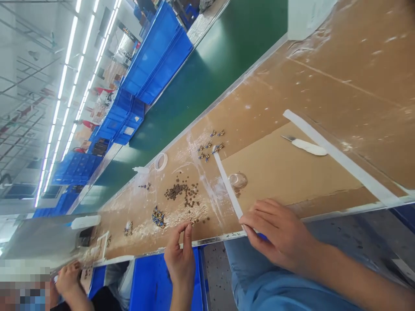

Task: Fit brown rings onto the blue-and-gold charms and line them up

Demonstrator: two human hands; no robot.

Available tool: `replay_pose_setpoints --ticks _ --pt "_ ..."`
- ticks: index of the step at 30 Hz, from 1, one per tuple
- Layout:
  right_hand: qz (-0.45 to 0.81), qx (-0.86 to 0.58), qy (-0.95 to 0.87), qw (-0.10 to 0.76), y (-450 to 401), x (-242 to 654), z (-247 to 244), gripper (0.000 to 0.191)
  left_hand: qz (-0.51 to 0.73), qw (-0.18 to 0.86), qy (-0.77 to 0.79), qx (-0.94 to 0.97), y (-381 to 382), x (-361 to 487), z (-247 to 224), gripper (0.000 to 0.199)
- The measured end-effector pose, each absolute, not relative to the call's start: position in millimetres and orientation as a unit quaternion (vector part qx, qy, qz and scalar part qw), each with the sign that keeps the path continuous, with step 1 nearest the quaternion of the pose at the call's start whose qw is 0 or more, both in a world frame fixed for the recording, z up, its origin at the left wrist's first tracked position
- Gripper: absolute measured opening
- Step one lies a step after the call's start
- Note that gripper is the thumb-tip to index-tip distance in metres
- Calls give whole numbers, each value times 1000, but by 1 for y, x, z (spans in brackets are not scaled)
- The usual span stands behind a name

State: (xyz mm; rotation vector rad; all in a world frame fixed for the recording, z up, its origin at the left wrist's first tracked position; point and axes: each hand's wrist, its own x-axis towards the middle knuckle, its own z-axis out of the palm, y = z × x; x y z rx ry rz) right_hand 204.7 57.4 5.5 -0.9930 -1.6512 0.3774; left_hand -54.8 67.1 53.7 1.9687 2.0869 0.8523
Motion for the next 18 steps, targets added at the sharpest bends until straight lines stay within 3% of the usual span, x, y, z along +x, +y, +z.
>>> replay_pose_setpoints --ticks 8,18 --pt "221 -377 -723 535 52 170 13 16 272 73 665 692 69 -82 38 19" --pt "185 -389 -754 497 58 152 0 14 235 63 599 763 78 -91 37 15"
